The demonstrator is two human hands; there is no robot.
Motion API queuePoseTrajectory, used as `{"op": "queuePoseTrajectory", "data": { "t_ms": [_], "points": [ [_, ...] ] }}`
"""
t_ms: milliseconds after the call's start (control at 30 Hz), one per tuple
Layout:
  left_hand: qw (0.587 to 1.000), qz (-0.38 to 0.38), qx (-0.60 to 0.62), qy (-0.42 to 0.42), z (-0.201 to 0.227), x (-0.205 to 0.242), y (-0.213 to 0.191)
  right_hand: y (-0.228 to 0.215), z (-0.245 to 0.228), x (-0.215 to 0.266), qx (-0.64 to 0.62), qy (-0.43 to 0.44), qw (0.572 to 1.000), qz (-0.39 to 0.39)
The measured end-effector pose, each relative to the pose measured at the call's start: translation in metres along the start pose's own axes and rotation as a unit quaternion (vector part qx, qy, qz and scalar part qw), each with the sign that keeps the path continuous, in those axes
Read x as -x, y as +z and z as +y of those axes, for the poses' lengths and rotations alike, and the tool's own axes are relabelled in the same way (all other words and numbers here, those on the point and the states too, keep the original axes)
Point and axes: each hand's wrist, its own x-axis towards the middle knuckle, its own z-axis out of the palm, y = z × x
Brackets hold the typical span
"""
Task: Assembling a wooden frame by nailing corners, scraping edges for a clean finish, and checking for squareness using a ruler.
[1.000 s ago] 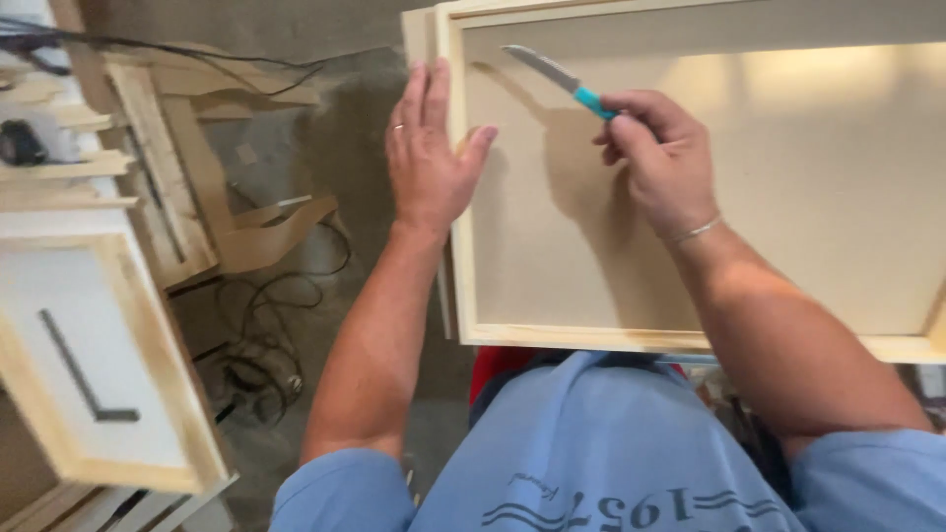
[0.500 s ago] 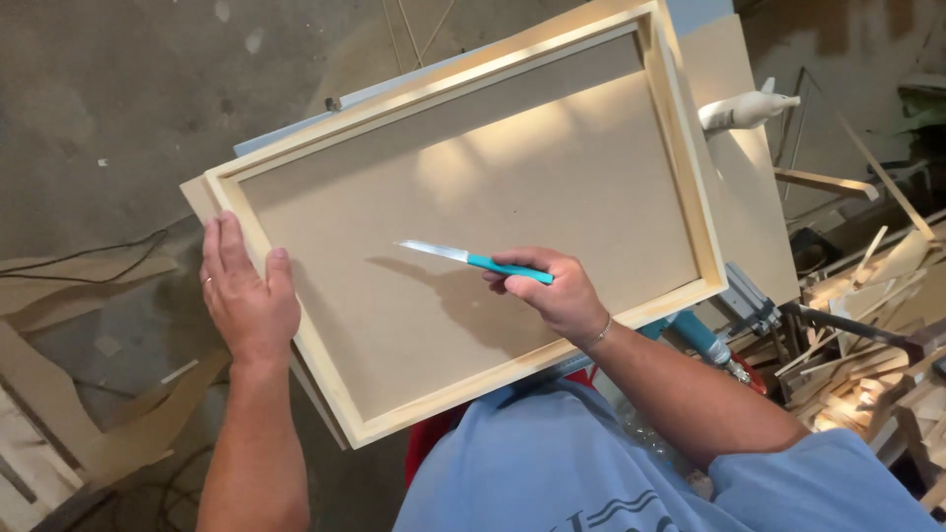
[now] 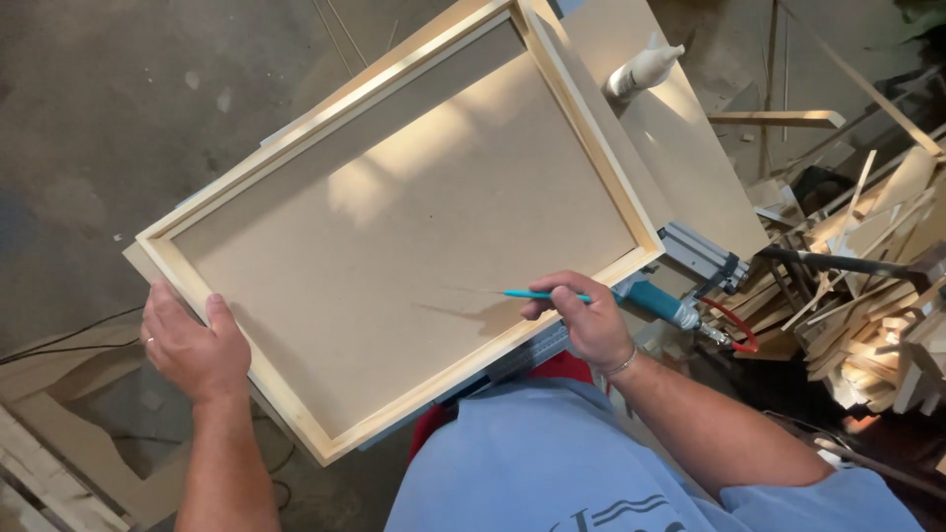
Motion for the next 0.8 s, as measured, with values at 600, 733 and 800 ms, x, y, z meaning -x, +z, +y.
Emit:
{"op": "queuePoseTrajectory", "data": {
  "t_ms": [600, 733, 800],
  "points": [
    [0.974, -0.091, 0.022, 0.205, 0.186, 0.025, 0.043, -0.185, -0.063, 0.027, 0.069, -0.226, 0.911, 0.340],
    [0.901, -0.168, 0.158, 0.367, 0.255, 0.069, 0.030, -0.171, -0.069, 0.038, 0.227, -0.216, 0.912, 0.266],
    [0.870, -0.208, 0.209, 0.396, 0.275, 0.087, 0.029, -0.171, -0.065, 0.041, 0.234, -0.201, 0.918, 0.250]
  ]
}}
